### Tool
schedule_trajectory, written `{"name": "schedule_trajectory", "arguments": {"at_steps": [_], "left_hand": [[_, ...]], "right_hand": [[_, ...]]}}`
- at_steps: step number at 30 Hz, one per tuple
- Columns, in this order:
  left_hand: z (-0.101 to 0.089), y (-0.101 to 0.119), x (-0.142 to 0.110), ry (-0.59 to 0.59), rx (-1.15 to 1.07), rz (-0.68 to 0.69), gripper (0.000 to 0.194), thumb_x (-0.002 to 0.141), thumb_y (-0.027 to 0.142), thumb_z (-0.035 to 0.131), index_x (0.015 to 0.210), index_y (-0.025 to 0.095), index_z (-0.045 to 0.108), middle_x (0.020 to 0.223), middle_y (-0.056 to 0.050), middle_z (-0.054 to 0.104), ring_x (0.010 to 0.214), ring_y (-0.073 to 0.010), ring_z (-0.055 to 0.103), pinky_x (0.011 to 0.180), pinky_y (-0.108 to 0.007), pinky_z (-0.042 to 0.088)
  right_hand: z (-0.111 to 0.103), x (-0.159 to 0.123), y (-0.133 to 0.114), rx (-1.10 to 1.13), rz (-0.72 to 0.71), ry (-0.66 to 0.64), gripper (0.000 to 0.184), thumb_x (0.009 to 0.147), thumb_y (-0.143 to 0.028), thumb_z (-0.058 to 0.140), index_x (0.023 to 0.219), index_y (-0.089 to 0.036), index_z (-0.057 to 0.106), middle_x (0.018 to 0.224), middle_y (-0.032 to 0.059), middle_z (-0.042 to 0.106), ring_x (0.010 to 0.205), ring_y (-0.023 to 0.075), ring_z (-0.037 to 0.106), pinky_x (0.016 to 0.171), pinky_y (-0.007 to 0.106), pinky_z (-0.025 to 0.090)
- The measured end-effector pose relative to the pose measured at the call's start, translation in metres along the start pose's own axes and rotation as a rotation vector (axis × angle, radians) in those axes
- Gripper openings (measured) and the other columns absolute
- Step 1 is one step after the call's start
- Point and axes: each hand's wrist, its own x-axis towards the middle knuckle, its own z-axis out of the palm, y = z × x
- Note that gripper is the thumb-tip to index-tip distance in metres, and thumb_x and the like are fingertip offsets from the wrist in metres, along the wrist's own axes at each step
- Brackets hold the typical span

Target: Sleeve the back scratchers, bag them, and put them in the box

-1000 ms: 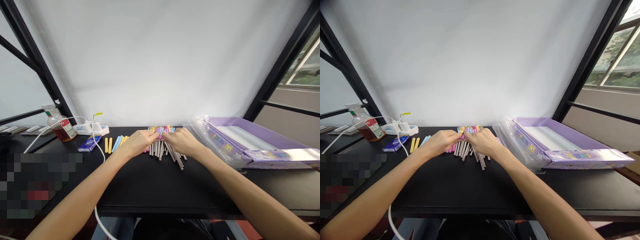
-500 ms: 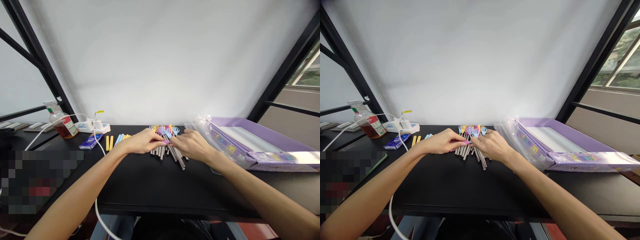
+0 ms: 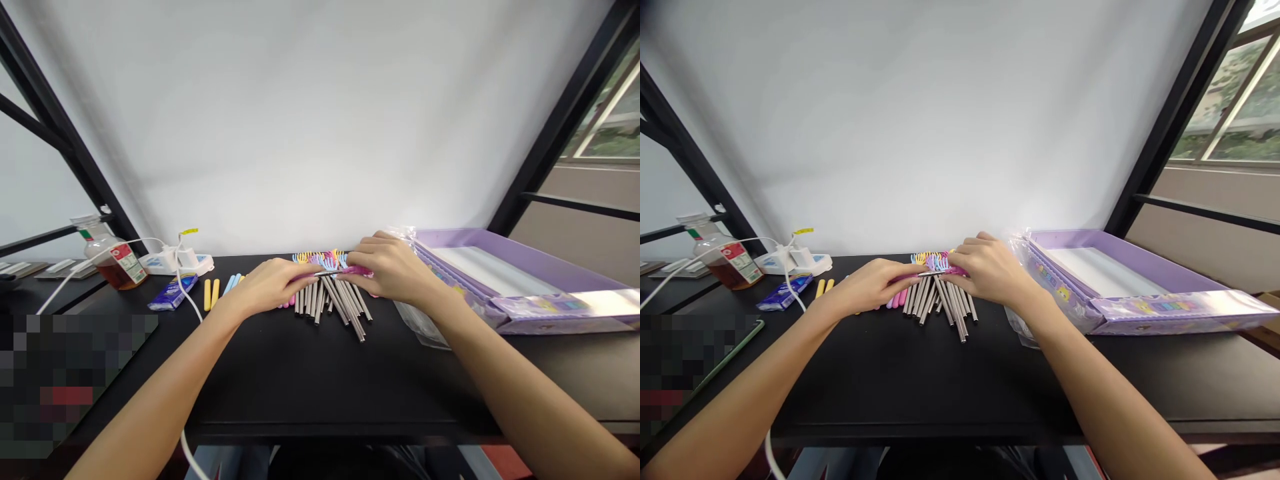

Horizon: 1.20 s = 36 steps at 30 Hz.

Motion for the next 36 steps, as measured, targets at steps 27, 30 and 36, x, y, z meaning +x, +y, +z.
{"name": "schedule_trajectory", "arguments": {"at_steps": [27,30,36], "left_hand": [[0.001,0.000,0.002,0.019,-0.108,-0.052,0.043,0.104,0.042,0.040,0.141,0.026,0.055,0.052,0.006,0.052,0.043,-0.0100,0.044,0.051,-0.022,0.035],[-0.001,0.000,0.000,0.009,-0.084,-0.052,0.043,0.105,0.039,0.037,0.144,0.028,0.052,0.057,0.005,0.057,0.047,-0.0112,0.050,0.054,-0.022,0.039],[0.012,0.003,-0.003,0.171,0.158,-0.019,0.032,0.102,0.034,0.045,0.125,0.020,0.063,0.108,-0.007,0.072,0.086,-0.0194,0.068,0.073,-0.029,0.048]], "right_hand": [[-0.004,-0.030,0.034,0.089,0.107,0.298,0.028,0.097,-0.018,0.055,0.114,-0.027,0.076,0.131,0.0052,0.066,0.096,0.0241,0.061,0.078,0.043,0.056],[-0.006,-0.033,0.033,0.163,0.151,0.310,0.030,0.097,-0.018,0.053,0.115,-0.027,0.075,0.132,0.0061,0.065,0.095,0.0232,0.064,0.082,0.044,0.057],[0.000,-0.023,0.001,0.707,0.371,0.207,0.039,0.086,-0.039,0.072,0.119,-0.019,0.072,0.096,0.0077,0.075,0.069,0.0170,0.068,0.066,0.033,0.060]]}}
